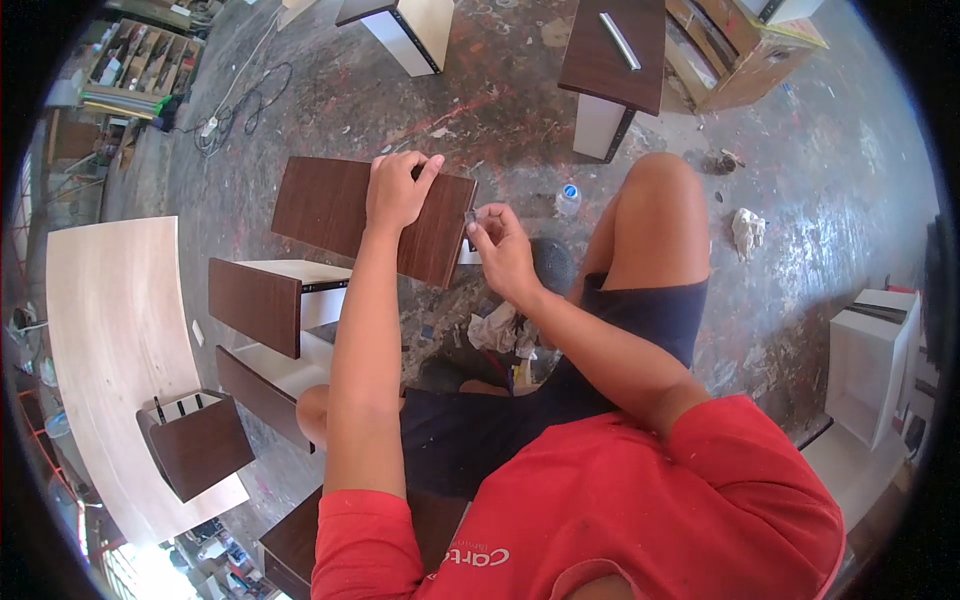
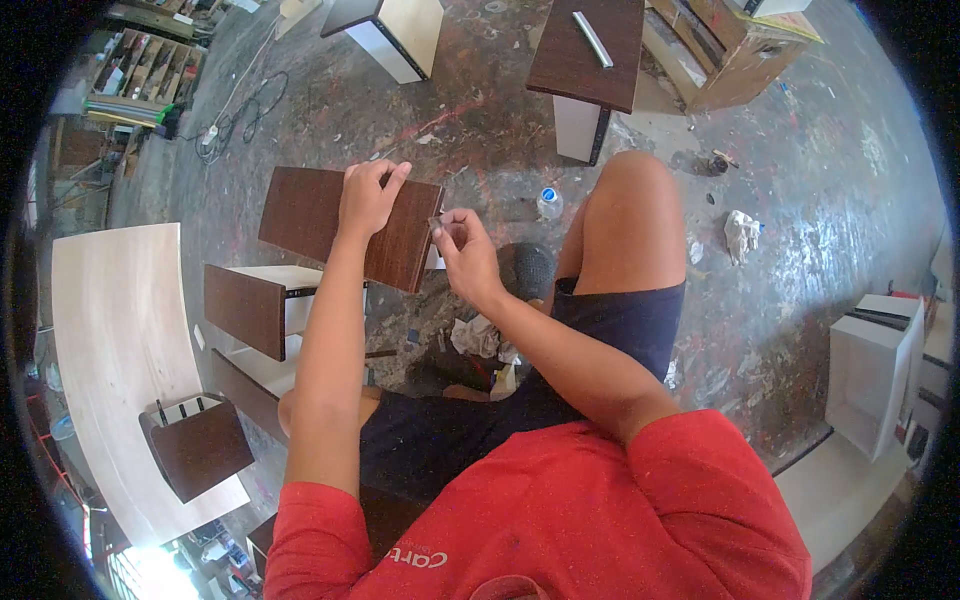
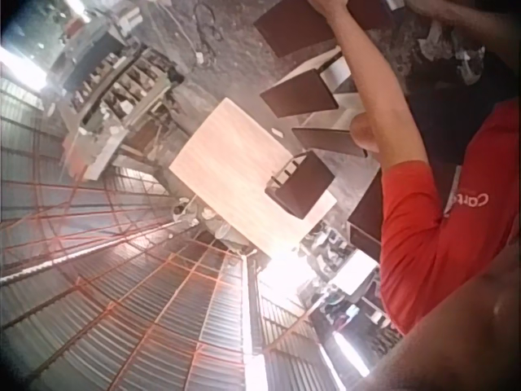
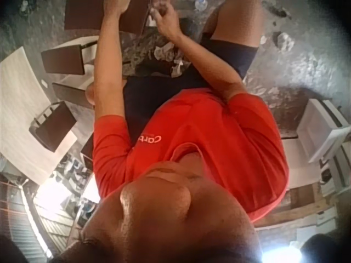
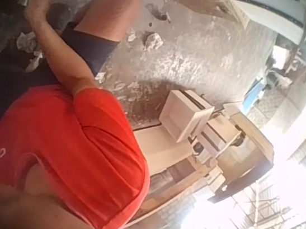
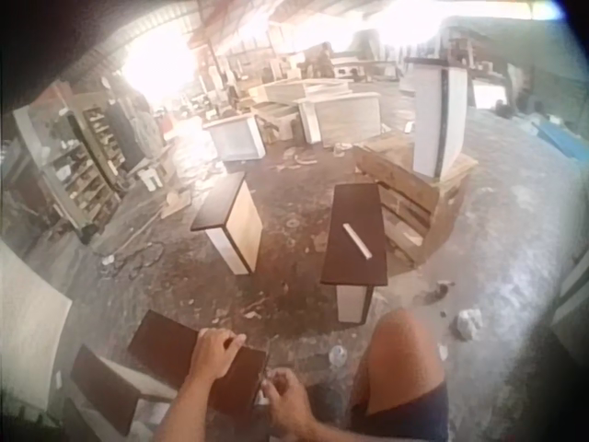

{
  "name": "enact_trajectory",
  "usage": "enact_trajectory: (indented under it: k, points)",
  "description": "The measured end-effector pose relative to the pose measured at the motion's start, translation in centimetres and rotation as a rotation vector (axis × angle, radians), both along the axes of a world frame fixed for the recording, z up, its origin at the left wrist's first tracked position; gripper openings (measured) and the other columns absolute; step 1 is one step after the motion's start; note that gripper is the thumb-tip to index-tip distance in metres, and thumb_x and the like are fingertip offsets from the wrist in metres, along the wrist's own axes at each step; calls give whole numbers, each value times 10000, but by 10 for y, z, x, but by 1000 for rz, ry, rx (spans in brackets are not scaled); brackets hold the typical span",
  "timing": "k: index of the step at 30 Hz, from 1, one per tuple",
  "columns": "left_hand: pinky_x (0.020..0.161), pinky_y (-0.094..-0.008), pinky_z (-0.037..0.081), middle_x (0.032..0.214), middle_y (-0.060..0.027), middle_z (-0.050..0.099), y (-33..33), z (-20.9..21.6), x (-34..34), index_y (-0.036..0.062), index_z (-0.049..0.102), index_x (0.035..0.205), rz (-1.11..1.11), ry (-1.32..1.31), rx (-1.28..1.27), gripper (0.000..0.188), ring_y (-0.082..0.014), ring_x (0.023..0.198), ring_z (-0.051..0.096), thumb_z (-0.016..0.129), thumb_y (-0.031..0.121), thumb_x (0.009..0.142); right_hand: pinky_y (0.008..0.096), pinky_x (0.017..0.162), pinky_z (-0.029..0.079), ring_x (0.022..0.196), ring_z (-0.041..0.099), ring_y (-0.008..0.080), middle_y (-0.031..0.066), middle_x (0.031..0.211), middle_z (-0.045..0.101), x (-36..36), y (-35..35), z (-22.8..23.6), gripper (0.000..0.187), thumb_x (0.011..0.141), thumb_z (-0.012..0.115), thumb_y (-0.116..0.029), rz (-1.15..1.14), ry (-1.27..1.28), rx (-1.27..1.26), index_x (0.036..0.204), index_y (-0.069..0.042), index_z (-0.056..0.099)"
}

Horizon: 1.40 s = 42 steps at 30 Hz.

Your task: The person trims the laminated edges of wooden drawer panels using a blade, scraping along the borders and wiping down the surfaces.

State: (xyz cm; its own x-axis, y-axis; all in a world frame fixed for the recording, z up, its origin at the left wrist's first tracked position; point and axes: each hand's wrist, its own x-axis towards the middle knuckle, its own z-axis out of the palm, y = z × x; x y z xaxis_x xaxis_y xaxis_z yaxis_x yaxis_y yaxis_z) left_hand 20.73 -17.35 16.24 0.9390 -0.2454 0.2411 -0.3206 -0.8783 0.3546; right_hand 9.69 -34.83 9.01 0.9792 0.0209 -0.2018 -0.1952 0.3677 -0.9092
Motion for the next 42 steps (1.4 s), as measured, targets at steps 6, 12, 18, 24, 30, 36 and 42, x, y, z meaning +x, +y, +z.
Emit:
enact_trajectory:
  k: [6,12,18,24,30,36,42]
  points:
    - [997,-470,438,922,-175,737,3,-1,-1,13,735,879,13,6,5,467,-391,943,664,626,439,1037,275,718,489,806,559,62,-17,890,612,-55,7,1,122,1055,656,-111,98,-26,-41,1146,-73,586]
    - [1002,-472,440,919,-183,737,-2,2,-3,13,741,879,40,9,-2,475,-392,947,669,629,448,1034,292,785,516,856,602,82,19,941,652,-61,8,6,137,1052,658,-112,78,-36,-37,1139,-42,578]
    - [999,-454,441,941,-164,756,-1,2,1,21,756,882,29,9,7,464,-368,948,679,633,445,1025,322,843,521,894,618,131,51,961,652,-86,6,3,150,1038,665,-100,252,-182,-201,1135,-39,569]
    - [1014,-474,435,929,-180,738,-2,4,-2,11,739,890,15,26,-18,480,-395,952,662,629,456,1034,310,865,507,937,598,124,35,997,612,-51,5,-11,153,1041,647,-72,36,-114,27,1155,-33,553]
    - [1020,-472,434,947,-170,747,0,1,-3,18,747,904,32,12,-21,467,-398,972,658,633,452,1033,263,880,475,952,556,82,-7,1027,575,40,-11,-20,158,1060,616,-50,-116,-89,79,1200,-47,544]
    - [1015,-473,442,957,-175,749,-5,3,-4,26,753,907,42,7,-6,461,-405,984,656,639,455,1030,261,906,464,980,546,77,-15,1042,560,45,-7,-25,160,1070,611,-60,-59,-119,130,1209,-58,533]
    - [999,-475,447,951,-187,747,-3,5,-4,18,757,903,60,17,-15,480,-412,975,653,631,463,1033,247,894,456,982,537,74,-16,1052,542,2,2,-19,139,1076,582,-34,28,-109,107,1187,-61,501]
